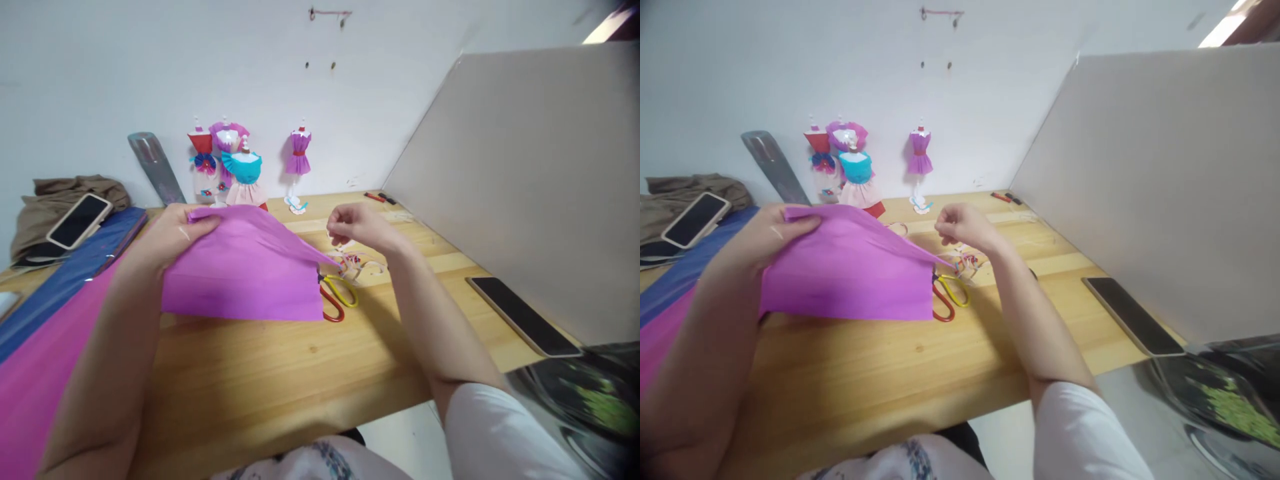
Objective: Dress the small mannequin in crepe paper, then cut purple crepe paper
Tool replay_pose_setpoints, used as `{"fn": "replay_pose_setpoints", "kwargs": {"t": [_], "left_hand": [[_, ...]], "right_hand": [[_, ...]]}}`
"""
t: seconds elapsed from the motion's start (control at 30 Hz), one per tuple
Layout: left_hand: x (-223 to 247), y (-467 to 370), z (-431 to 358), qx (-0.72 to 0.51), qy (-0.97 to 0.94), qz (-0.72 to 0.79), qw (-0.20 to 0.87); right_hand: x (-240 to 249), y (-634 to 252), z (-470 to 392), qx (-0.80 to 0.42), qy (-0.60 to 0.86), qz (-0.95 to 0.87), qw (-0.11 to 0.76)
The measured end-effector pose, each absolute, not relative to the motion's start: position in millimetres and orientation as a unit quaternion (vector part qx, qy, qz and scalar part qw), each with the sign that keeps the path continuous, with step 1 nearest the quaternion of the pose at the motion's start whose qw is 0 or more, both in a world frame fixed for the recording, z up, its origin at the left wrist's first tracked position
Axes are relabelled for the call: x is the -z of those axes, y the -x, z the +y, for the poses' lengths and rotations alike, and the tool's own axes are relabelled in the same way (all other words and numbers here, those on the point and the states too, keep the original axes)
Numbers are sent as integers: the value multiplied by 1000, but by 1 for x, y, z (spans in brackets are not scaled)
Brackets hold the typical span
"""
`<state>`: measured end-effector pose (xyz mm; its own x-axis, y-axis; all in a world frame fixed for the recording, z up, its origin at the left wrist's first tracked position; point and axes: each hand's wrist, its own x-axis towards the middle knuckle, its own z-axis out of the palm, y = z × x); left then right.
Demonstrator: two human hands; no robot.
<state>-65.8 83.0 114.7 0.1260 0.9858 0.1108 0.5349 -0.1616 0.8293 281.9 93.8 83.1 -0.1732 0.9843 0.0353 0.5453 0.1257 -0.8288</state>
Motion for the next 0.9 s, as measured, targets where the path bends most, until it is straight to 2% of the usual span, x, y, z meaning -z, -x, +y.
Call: {"fn": "replay_pose_setpoints", "kwargs": {"t": [0.13,0.27,0.53,0.8,0.9], "left_hand": [[-112,65,87,-387,-620,568,380],[-117,59,84,-391,-597,588,381],[-120,64,82,-359,-635,605,319],[-134,62,73,-347,-667,619,226],[-137,62,71,-354,-658,624,229]], "right_hand": [[-62,-296,64,-290,580,-756,89],[-34,-289,26,-199,591,-782,9],[-15,-275,13,-135,608,-782,-28],[-30,-280,6,-173,615,-768,44],[-39,-292,0,-181,620,-762,48]]}}
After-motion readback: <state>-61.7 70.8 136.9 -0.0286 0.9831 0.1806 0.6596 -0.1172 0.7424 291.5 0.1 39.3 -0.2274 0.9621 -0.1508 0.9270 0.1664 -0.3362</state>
